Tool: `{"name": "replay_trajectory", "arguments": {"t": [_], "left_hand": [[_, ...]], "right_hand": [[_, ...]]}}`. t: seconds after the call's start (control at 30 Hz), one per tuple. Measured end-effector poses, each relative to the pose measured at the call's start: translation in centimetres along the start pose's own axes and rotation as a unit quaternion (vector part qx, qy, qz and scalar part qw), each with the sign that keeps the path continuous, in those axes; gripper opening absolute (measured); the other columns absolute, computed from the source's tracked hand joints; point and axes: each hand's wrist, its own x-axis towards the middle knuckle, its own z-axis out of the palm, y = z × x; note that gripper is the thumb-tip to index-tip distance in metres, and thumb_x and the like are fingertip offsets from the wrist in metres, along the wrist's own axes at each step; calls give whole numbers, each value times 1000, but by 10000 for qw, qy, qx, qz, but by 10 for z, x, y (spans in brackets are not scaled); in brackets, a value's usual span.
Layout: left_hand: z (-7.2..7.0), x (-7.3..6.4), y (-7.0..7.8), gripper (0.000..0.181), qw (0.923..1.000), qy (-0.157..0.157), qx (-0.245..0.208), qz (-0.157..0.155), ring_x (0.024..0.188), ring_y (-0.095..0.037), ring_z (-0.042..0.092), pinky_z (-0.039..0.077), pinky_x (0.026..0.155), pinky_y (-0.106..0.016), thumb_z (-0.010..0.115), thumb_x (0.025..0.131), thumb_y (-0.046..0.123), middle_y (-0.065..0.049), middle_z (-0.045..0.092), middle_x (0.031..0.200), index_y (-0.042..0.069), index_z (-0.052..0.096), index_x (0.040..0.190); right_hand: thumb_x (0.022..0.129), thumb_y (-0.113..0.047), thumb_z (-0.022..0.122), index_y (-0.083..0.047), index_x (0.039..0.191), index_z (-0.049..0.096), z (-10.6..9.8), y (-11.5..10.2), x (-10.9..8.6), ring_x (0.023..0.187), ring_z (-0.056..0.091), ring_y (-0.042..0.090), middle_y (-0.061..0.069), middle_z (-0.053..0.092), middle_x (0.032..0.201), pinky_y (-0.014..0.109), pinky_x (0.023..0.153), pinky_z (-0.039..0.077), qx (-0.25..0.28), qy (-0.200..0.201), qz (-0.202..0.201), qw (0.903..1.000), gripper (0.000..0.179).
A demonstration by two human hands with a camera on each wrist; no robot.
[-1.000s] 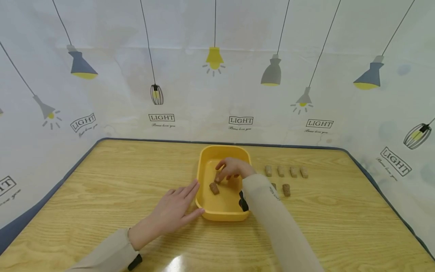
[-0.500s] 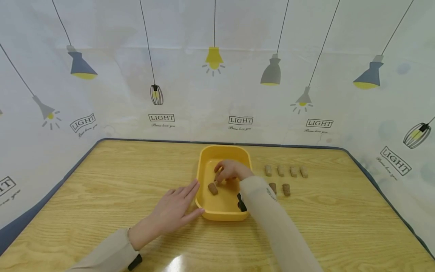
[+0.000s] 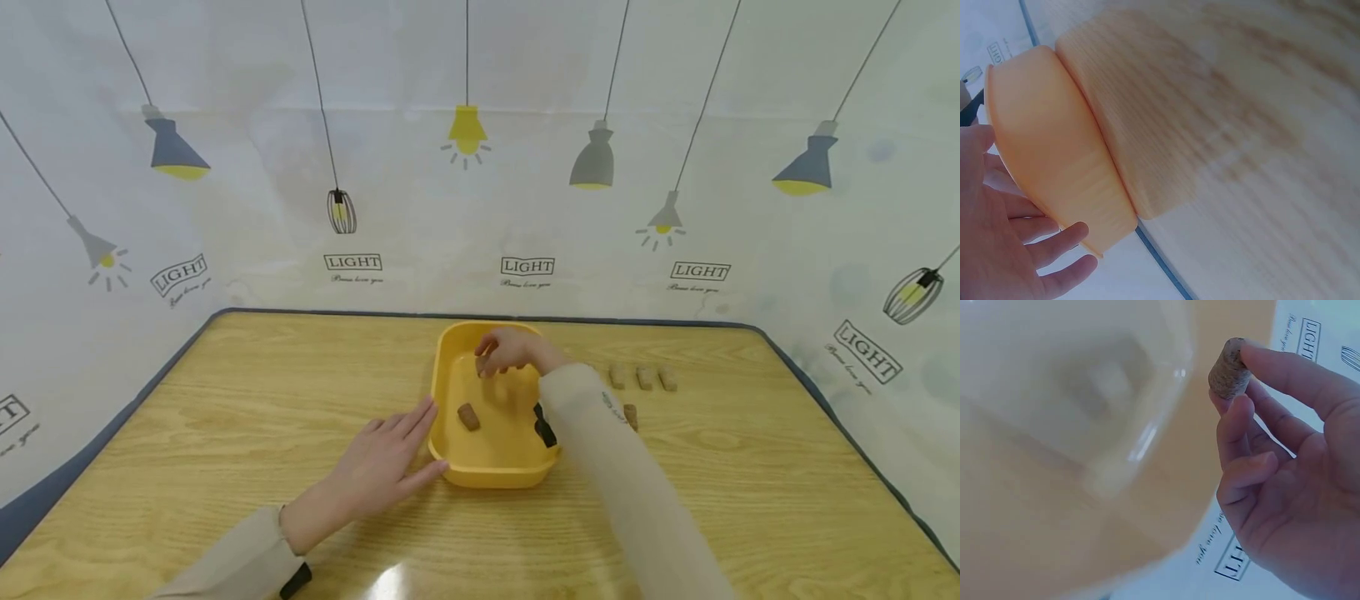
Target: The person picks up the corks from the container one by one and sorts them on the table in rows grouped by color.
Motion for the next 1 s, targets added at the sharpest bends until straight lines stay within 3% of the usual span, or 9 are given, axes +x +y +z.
{"name": "replay_trajectory", "arguments": {"t": [0.27,0.43,0.7,1.0], "left_hand": [[1,-1,0,71,10000,36,-43,13,115,-26,41,35,88,-45,31,89,56,-11,28,140,2,30,137],[1,-1,0,71,9999,97,-65,31,116,-25,41,35,88,-45,32,89,55,-11,29,139,1,31,136],[3,-1,-1,71,9998,176,-81,63,116,-26,41,35,87,-46,33,89,55,-12,29,139,1,30,136],[3,-1,0,72,9997,206,-84,78,116,-26,41,36,87,-46,34,89,55,-13,30,139,0,32,135]], "right_hand": [[79,-12,63,-6,115,54,-24,-1,-13,84,54,21,5,58,105,28,62,40,-95,30,-139,9999,38],[80,-12,63,-5,116,54,-34,4,-20,85,54,22,7,57,105,36,73,42,-158,-8,-267,9995,38],[78,-6,63,0,112,56,-36,22,-28,82,54,21,11,58,103,32,72,46,-167,97,-710,9973,35],[79,-9,62,-1,114,56,-32,39,-50,102,48,28,8,57,105,36,81,40,-473,364,-1088,9923,36]]}}
